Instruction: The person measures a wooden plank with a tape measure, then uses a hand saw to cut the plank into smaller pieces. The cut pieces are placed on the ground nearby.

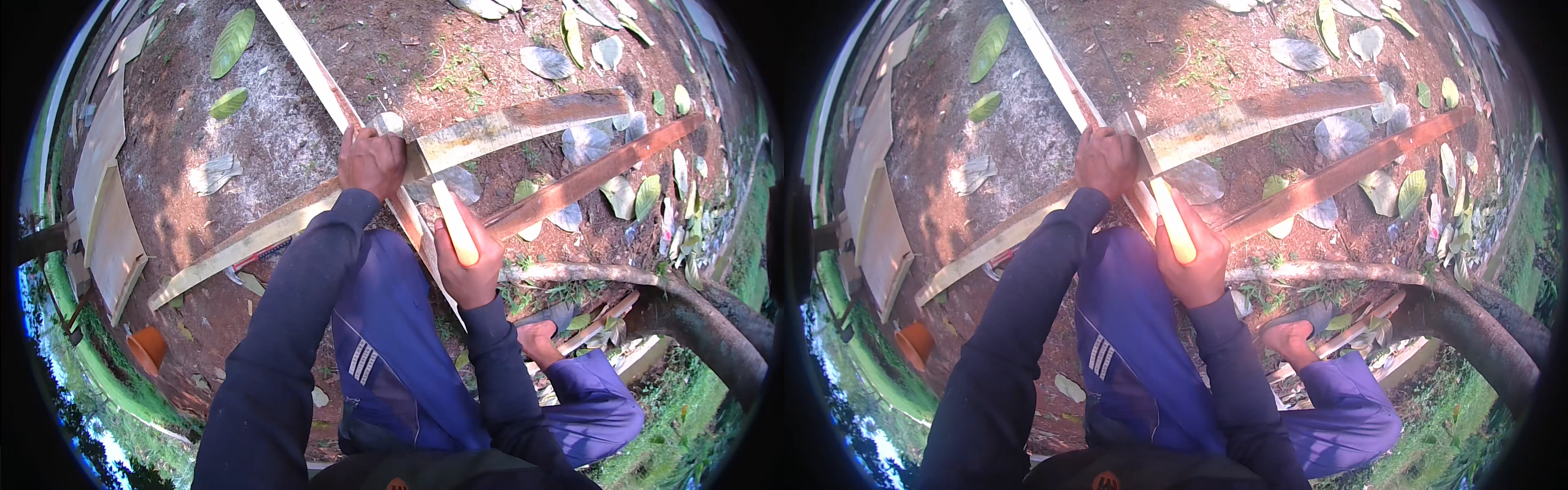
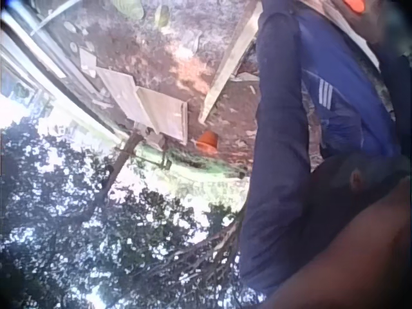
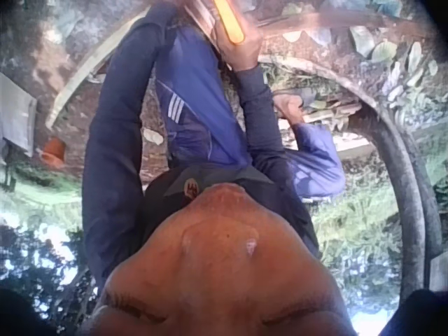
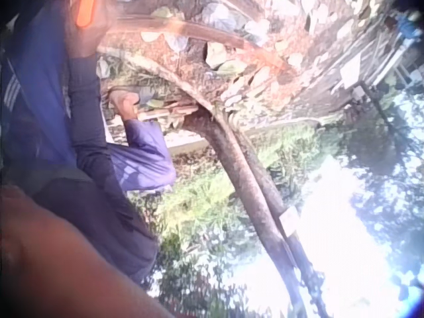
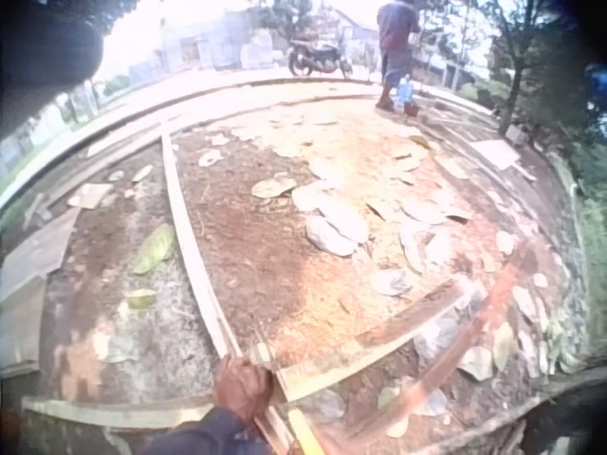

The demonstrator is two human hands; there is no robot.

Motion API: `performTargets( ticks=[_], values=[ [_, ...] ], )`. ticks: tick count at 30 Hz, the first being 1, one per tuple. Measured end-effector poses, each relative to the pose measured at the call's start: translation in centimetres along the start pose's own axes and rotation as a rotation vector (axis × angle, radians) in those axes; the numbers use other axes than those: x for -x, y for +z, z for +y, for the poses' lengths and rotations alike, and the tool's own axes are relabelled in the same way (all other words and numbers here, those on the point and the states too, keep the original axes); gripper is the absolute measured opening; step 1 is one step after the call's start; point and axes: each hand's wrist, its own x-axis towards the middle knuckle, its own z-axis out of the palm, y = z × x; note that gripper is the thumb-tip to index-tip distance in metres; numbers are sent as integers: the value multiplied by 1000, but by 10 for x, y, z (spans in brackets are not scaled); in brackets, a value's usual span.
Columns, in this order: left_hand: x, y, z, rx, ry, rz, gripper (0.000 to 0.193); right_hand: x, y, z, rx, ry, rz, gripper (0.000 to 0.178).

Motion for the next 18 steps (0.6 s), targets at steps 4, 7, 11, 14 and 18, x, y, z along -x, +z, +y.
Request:
performTargets(
  ticks=[4,7,11,14,18],
  values=[
    [3,3,-3,-21,-22,8,18,119,-76,-22,160,92,-94,40],
    [4,8,-2,80,-129,-2,23,151,-100,-42,248,150,-144,40],
    [0,5,9,81,-86,-13,24,79,-39,-8,112,122,-68,42],
    [-10,-7,12,82,-97,-36,27,-15,15,-2,79,-47,-20,45],
    [-2,5,-3,-46,-3,42,21,7,-9,-13,12,69,-31,45]
  ],
)
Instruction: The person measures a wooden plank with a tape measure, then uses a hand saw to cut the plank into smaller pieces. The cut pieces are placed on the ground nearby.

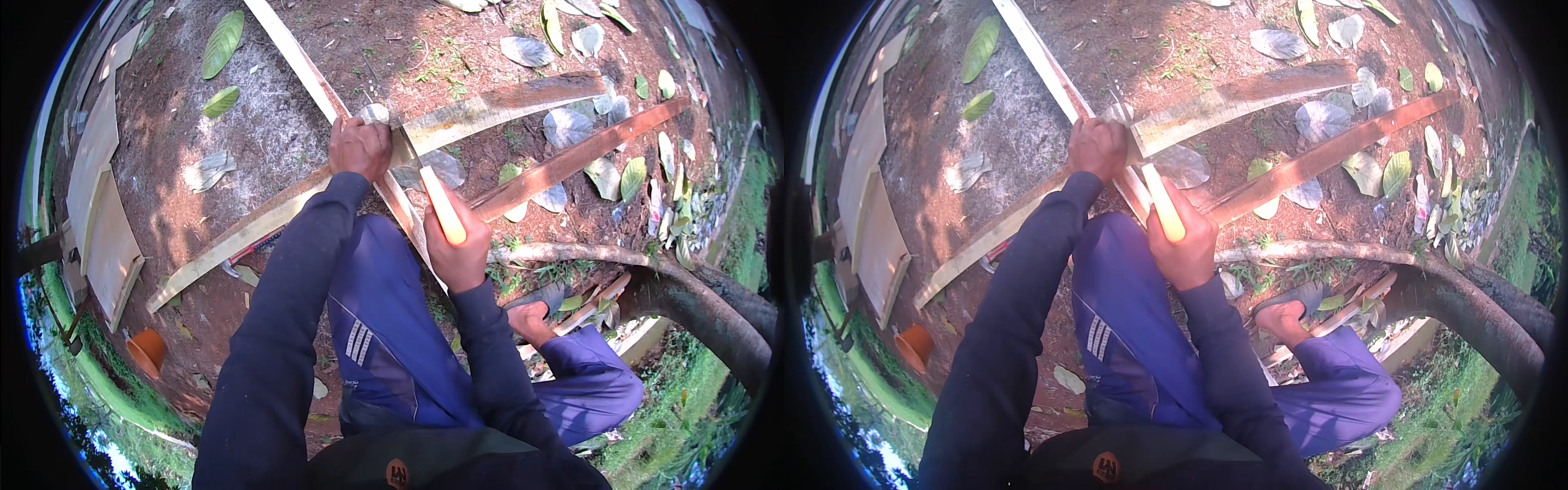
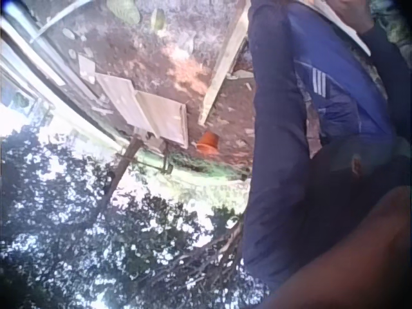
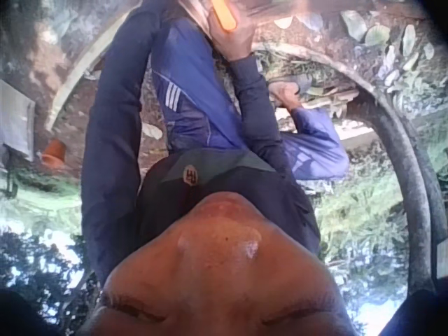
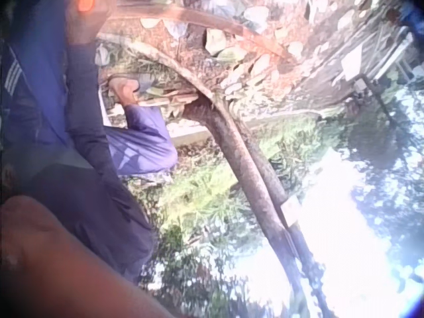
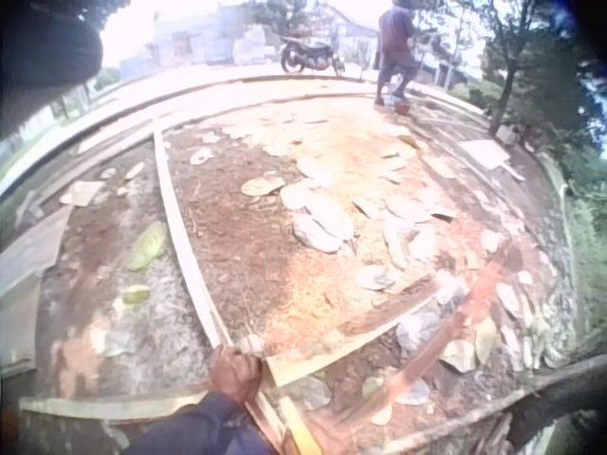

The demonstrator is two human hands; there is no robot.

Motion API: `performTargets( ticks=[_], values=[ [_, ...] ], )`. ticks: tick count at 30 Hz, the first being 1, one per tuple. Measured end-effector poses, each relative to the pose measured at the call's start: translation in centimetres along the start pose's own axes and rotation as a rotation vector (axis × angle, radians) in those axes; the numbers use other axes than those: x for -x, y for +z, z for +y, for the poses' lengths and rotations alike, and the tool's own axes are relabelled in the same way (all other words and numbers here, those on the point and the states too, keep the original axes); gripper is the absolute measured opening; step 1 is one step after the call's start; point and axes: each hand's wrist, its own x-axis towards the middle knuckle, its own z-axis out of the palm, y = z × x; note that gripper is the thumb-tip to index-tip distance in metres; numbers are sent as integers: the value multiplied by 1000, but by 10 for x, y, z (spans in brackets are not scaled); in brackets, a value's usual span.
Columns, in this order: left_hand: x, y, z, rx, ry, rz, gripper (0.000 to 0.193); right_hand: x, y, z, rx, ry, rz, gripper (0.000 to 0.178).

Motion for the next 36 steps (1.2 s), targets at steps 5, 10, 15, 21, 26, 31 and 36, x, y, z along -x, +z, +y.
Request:
performTargets(
  ticks=[5,10,15,21,26,31,36],
  values=[
    [2,-1,5,79,-62,-48,25,141,-93,-39,154,182,-129,50],
    [0,3,6,88,-26,-11,29,66,-41,-13,26,108,-51,51],
    [1,-5,10,105,-43,-10,25,-43,28,-16,53,-49,55,45],
    [1,-2,0,-23,-8,-108,24,124,-79,-30,143,87,-58,52],
    [-1,7,3,72,-62,-71,31,104,-60,-13,59,49,-14,52],
    [-14,-13,11,21,-28,-118,21,-56,29,-9,113,-156,84,44],
    [-4,-3,-1,-3,-42,-116,34,81,-50,-9,65,-22,-4,52]
  ],
)
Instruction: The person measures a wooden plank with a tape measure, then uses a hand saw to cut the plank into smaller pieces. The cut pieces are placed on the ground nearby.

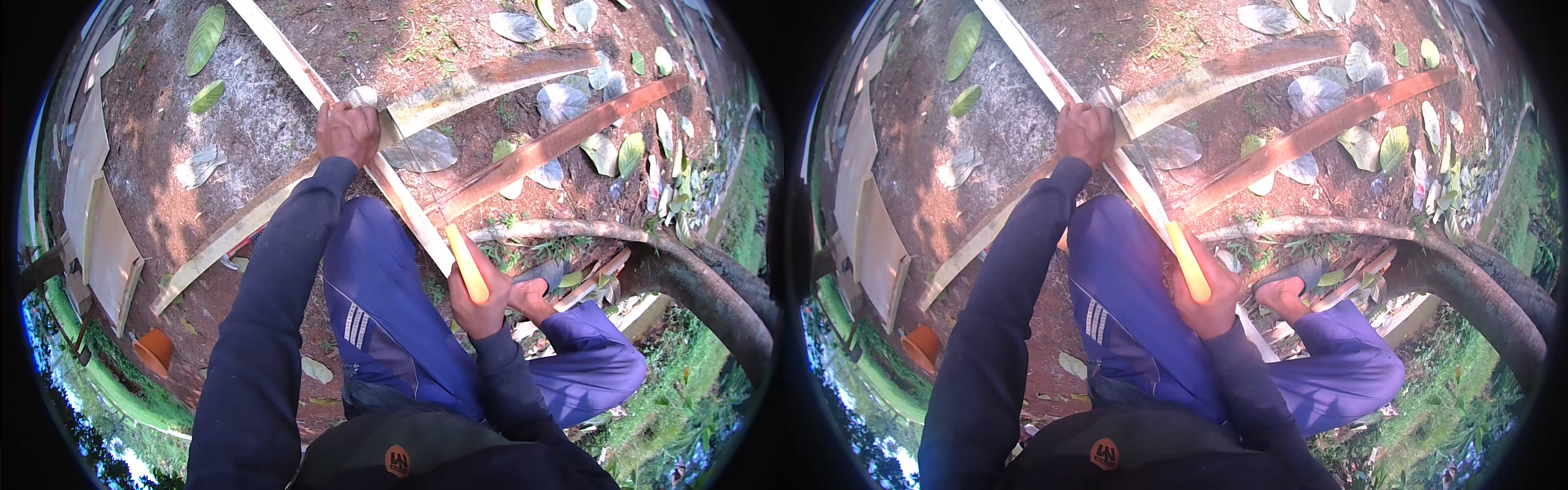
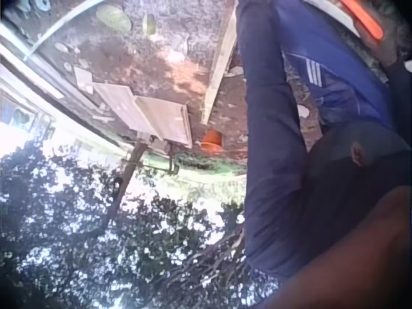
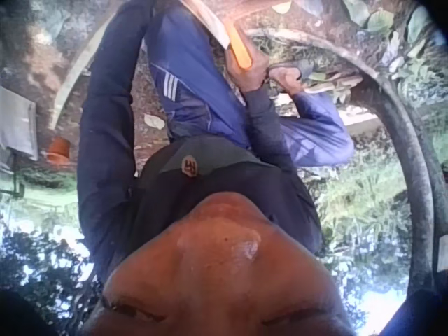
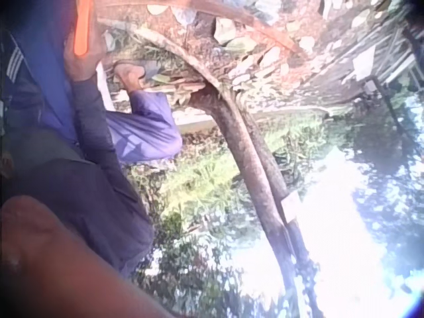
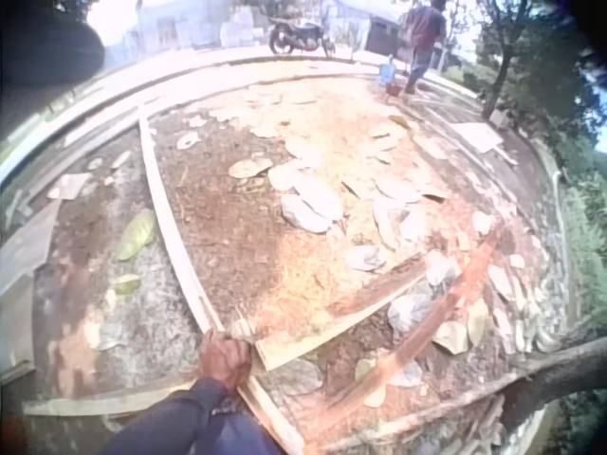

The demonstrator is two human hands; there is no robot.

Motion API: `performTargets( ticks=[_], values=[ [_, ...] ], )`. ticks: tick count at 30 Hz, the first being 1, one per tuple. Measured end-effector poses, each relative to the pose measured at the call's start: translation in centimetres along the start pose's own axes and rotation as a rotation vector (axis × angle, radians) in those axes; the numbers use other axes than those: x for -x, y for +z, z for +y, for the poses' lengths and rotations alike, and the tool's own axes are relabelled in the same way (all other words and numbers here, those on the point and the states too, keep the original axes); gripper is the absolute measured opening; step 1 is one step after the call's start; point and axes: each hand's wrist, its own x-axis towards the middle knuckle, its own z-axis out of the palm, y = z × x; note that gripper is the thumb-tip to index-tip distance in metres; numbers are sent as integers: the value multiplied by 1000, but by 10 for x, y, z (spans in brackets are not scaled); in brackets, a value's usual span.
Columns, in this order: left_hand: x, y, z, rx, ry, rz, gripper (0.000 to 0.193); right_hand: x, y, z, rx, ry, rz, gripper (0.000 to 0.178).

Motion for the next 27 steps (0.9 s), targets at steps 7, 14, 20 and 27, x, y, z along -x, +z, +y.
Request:
performTargets(
  ticks=[7,14,20,27],
  values=[
    [-1,-2,6,94,-13,72,21,11,-9,-7,55,28,-28,49],
    [0,-1,4,-37,79,46,15,-80,53,8,20,30,34,48],
    [2,-5,6,10,51,63,17,63,-56,-24,127,155,-128,49],
    [-1,-7,10,52,13,26,29,-119,77,9,7,-105,62,45]
  ],
)
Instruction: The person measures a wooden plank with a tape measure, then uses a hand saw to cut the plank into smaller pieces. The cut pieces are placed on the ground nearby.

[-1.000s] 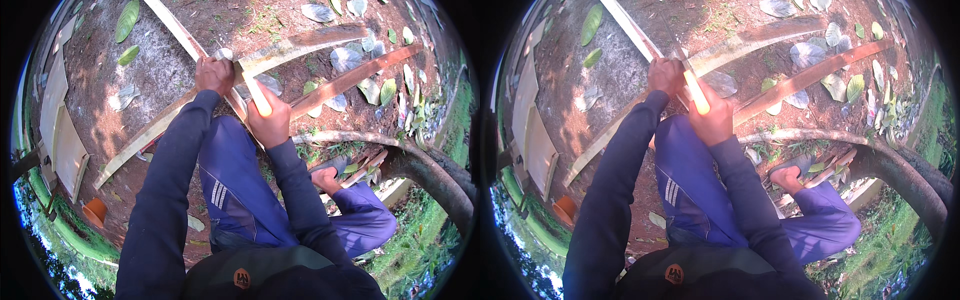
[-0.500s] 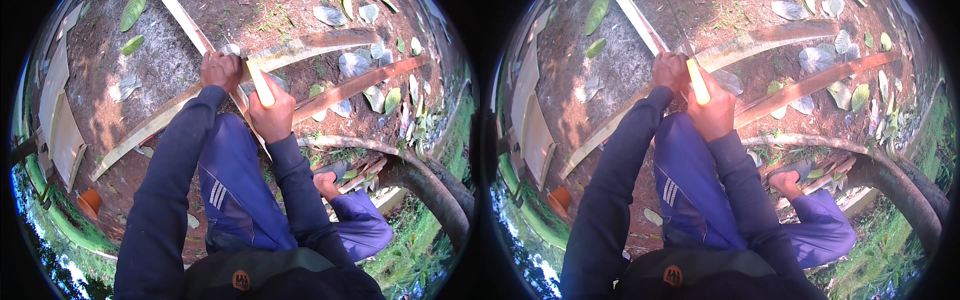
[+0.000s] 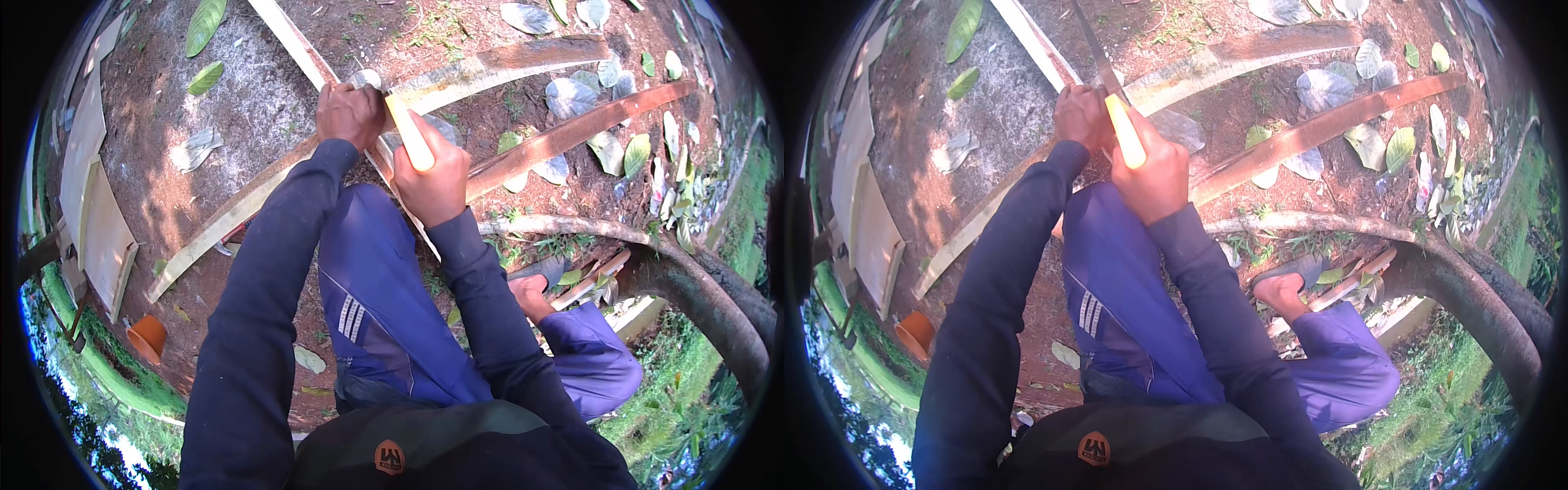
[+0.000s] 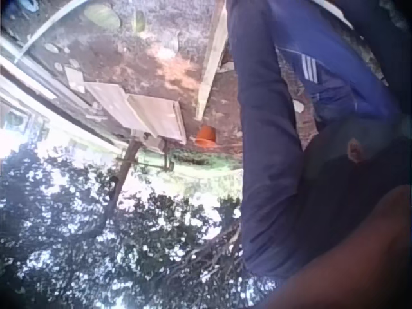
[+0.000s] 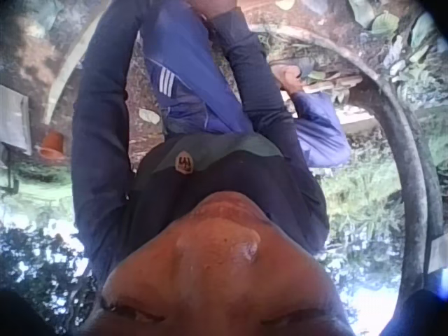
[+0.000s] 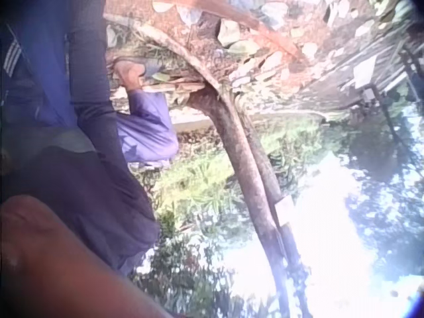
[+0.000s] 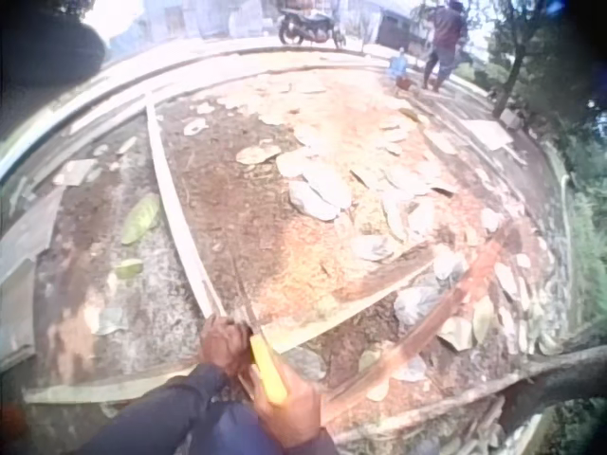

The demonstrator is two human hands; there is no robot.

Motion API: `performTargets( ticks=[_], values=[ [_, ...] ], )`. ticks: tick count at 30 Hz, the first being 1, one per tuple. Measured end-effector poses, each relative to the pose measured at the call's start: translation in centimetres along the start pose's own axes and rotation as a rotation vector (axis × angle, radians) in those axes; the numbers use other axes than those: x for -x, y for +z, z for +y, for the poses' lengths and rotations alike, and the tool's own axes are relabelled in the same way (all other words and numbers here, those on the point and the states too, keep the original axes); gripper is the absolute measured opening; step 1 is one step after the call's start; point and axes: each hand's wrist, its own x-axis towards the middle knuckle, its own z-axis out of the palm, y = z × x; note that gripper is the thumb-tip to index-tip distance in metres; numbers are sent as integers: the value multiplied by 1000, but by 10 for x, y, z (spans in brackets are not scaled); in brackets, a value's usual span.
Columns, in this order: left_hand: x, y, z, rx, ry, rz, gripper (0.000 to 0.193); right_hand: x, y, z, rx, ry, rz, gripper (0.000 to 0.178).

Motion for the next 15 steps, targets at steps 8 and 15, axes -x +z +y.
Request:
performTargets(
  ticks=[8,15],
  values=[
    [4,-17,7,-50,-54,-86,31,12,13,20,-60,-42,32,49],
    [0,21,-11,80,-109,132,26,12,14,-5,-31,125,46,30]
  ],
)
